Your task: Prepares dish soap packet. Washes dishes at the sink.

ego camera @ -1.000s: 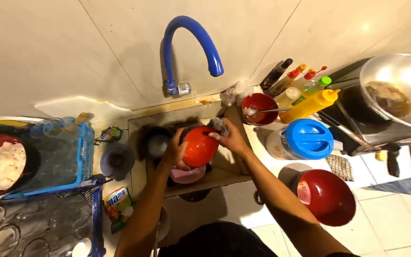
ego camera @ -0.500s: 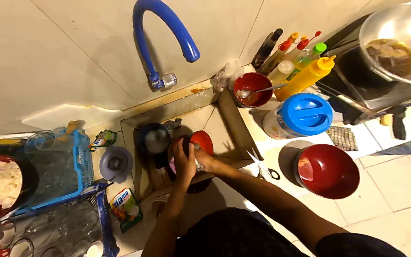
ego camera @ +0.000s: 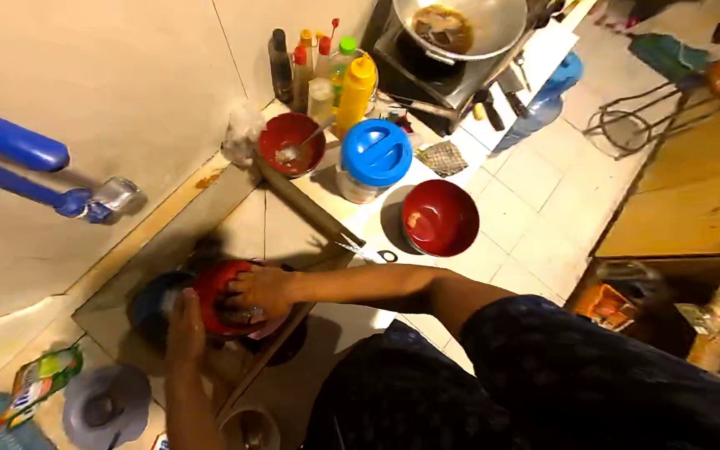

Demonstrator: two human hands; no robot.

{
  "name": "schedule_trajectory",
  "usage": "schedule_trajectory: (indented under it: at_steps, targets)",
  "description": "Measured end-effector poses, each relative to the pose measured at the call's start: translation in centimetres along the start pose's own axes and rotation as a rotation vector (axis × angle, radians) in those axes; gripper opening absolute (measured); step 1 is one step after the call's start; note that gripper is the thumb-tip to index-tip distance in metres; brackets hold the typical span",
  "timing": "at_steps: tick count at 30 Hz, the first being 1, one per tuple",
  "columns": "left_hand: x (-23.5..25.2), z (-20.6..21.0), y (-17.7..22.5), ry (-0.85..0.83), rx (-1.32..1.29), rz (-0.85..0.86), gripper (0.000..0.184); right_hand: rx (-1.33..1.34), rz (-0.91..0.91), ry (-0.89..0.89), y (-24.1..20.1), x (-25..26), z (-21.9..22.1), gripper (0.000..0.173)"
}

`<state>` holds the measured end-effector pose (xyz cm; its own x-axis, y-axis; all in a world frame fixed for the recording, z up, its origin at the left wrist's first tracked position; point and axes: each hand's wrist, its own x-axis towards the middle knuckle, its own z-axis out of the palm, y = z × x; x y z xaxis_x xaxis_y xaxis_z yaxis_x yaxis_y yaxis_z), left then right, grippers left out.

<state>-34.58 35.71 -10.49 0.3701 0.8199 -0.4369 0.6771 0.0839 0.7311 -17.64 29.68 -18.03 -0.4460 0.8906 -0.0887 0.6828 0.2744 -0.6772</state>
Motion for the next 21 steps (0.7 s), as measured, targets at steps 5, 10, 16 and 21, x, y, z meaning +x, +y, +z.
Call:
schedule_trajectory:
  at_steps: [5,10,16,21]
  targets:
    - [-1.0,7.3,-1.4,0.282,-0.064,0.129,0.050,1.044,0.461,0.279,-3.3,0.5,0.9,0.036]
    - [-1.4,6.1,-0.8,0.241,-0.163,-0.137,0.056,0.164,0.301,0.355,-0.5,1.6,-0.3,0.043]
    - [-0.2,4.5,-1.5,0.358,0.164,0.085,0.052,0.429,0.212,-0.156,-1.2,-0.4,-0.6,0.044]
    - [0.0,4.7,-4.5,0.372,-0.475,-0.330,0.047,0.475,0.117,0.489,-1.4,-2.4,-1.6,0.039]
